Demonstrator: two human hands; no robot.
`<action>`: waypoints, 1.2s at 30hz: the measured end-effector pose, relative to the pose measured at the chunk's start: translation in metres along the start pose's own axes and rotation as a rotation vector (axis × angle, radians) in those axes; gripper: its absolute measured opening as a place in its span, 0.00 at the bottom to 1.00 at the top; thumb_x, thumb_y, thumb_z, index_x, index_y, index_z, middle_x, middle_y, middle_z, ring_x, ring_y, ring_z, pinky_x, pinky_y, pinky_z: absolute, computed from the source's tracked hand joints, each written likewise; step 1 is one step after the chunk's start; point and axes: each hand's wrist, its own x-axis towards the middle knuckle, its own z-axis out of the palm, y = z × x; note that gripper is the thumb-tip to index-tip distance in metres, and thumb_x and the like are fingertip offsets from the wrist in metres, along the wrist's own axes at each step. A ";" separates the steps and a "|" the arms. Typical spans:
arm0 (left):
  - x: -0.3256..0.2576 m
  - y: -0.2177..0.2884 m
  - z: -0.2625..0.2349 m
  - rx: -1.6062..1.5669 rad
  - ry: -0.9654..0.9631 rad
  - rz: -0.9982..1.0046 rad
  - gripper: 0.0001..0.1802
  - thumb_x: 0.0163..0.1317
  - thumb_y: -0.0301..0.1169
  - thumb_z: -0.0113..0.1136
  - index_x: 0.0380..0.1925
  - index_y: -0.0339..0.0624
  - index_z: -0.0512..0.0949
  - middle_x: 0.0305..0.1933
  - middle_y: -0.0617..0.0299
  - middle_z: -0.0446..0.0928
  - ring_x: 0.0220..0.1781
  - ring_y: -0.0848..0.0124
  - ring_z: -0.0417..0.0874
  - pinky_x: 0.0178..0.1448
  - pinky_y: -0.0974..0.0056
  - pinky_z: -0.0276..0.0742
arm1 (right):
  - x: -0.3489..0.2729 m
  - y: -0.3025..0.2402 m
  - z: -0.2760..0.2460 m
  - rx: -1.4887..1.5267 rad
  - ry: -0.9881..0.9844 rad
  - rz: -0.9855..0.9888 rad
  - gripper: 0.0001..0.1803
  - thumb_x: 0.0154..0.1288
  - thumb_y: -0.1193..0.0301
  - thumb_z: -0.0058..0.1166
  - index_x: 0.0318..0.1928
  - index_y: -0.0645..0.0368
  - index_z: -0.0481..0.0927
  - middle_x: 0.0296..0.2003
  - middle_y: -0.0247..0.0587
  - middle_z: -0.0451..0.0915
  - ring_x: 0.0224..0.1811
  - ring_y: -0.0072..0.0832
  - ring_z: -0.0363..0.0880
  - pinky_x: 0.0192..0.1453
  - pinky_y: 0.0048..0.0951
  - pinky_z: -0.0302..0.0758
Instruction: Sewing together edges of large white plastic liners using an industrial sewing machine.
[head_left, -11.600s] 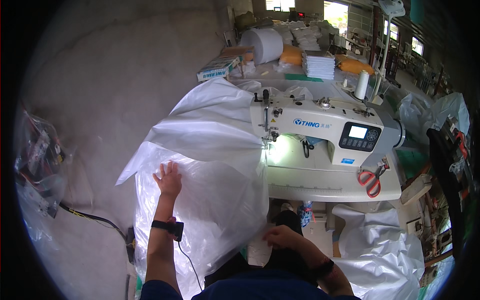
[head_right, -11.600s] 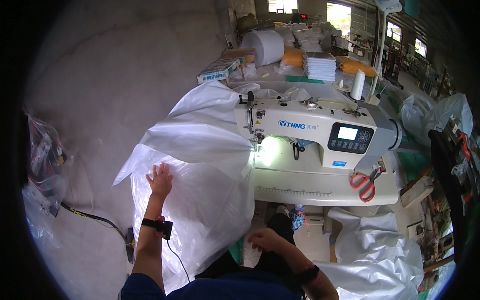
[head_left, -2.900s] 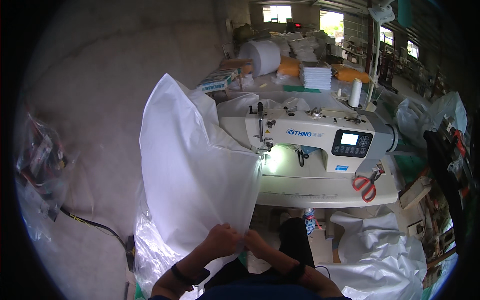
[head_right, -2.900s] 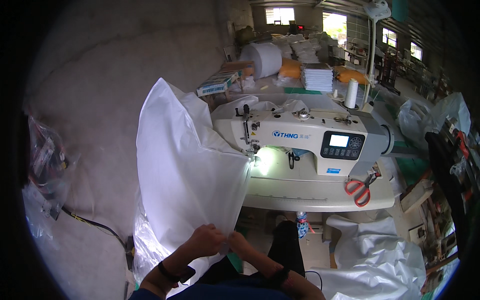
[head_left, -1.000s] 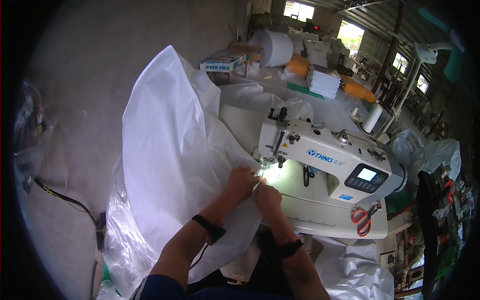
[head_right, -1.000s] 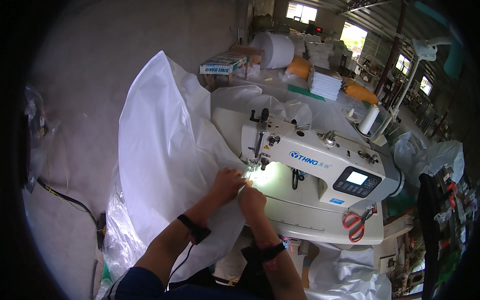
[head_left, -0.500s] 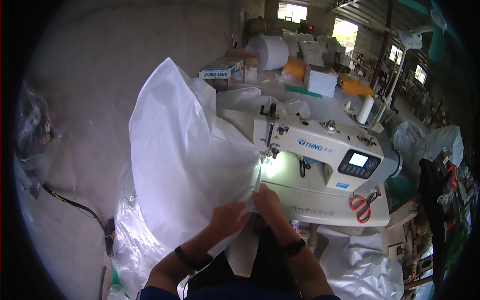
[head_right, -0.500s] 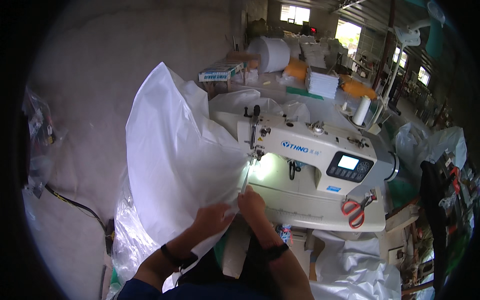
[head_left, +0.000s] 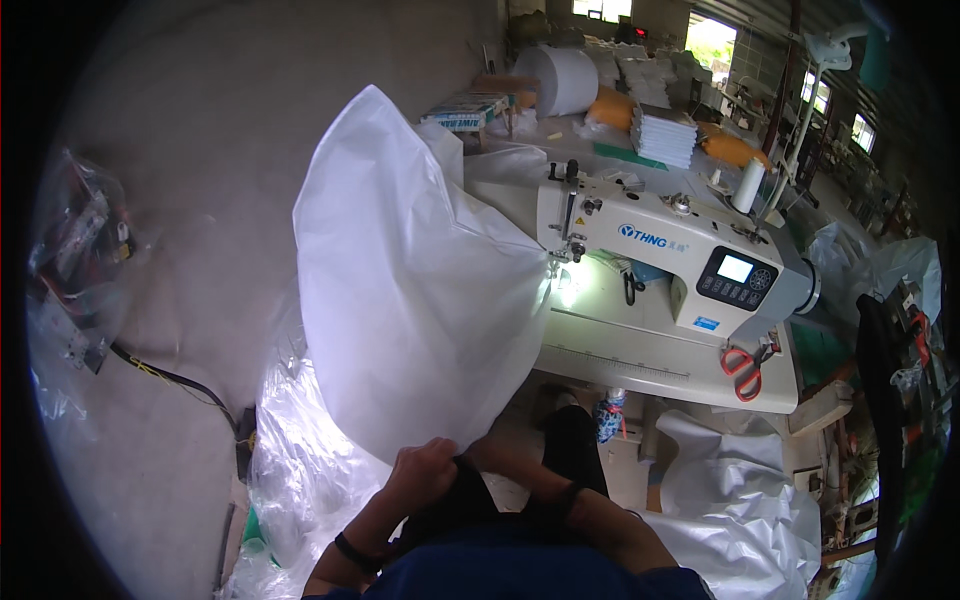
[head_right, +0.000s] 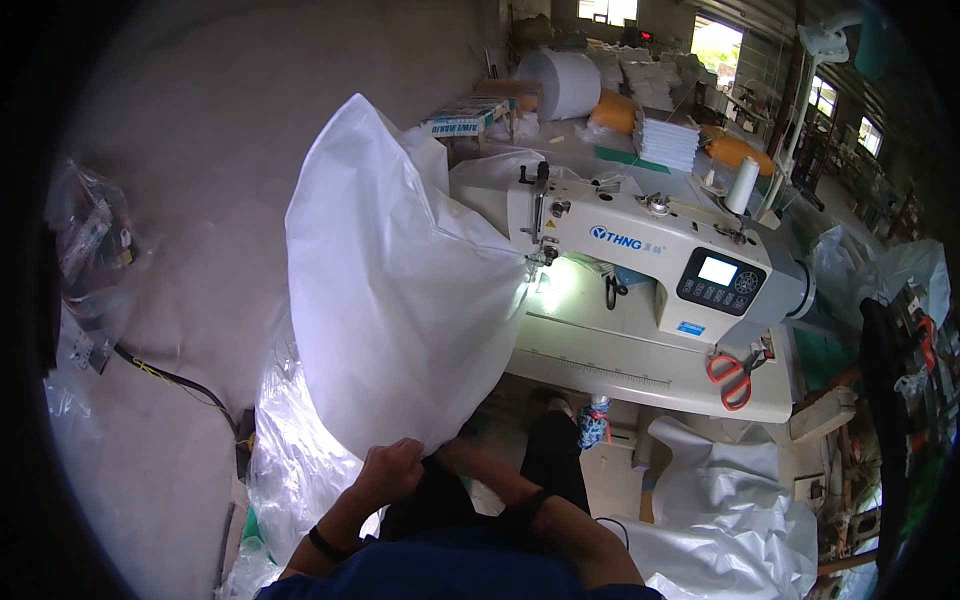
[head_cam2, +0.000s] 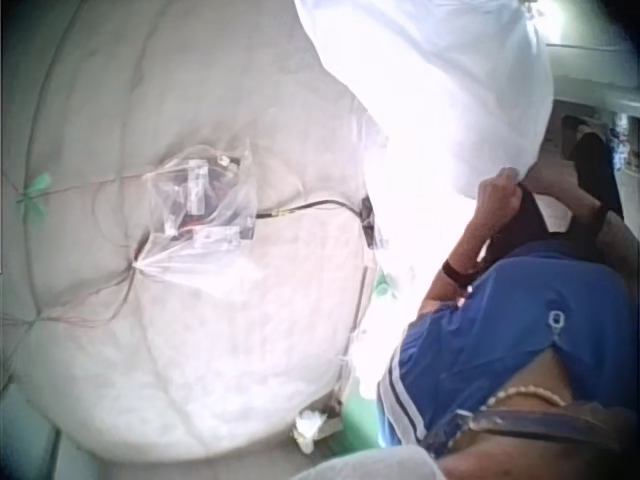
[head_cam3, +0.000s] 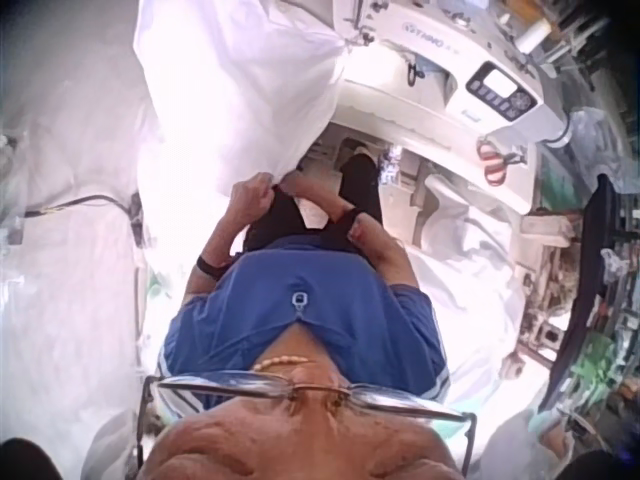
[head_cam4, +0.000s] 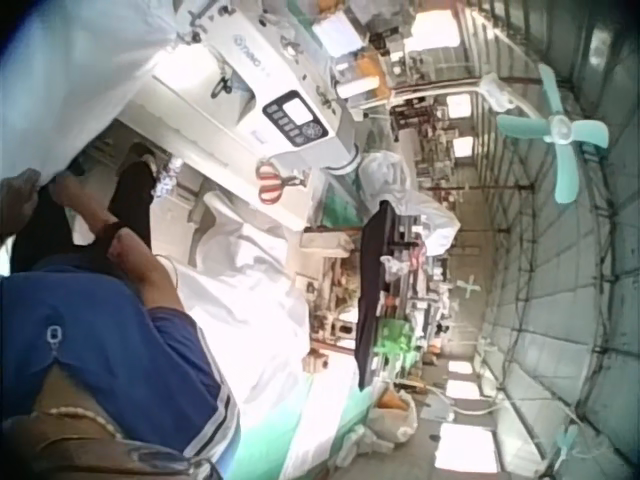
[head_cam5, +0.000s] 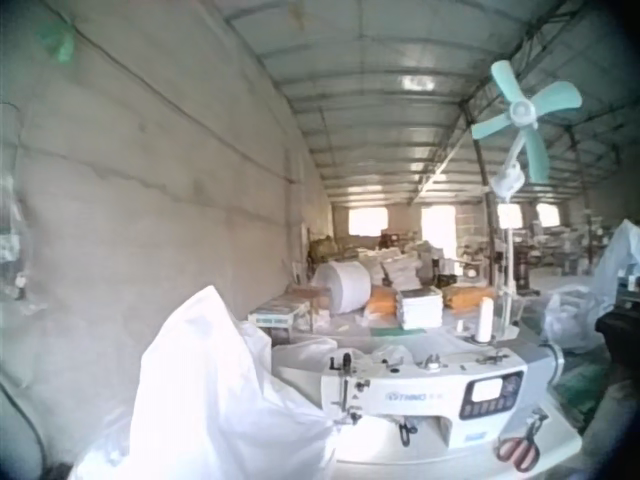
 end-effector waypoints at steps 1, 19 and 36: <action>0.001 0.009 -0.014 0.020 -0.045 0.031 0.04 0.52 0.27 0.51 0.28 0.40 0.70 0.28 0.54 0.74 0.30 0.53 0.78 0.32 0.51 0.74 | -0.005 -0.010 0.013 0.119 -0.154 0.150 0.19 0.56 0.68 0.51 0.50 0.58 0.75 0.46 0.45 0.78 0.46 0.39 0.78 0.52 0.37 0.73; -0.016 0.034 0.009 0.002 -0.251 0.153 0.06 0.56 0.29 0.47 0.30 0.40 0.72 0.30 0.51 0.77 0.32 0.52 0.80 0.33 0.52 0.76 | -0.016 -0.086 -0.174 -0.516 0.313 0.522 0.15 0.60 0.64 0.49 0.42 0.63 0.73 0.35 0.57 0.79 0.40 0.52 0.78 0.45 0.45 0.75; 0.017 0.037 0.021 0.014 -0.092 0.125 0.04 0.55 0.29 0.50 0.26 0.41 0.69 0.27 0.55 0.73 0.29 0.55 0.78 0.31 0.53 0.74 | 0.042 -0.103 -0.200 -0.576 0.408 0.681 0.34 0.59 0.72 0.42 0.63 0.77 0.50 0.27 0.59 0.80 0.31 0.48 0.81 0.38 0.43 0.77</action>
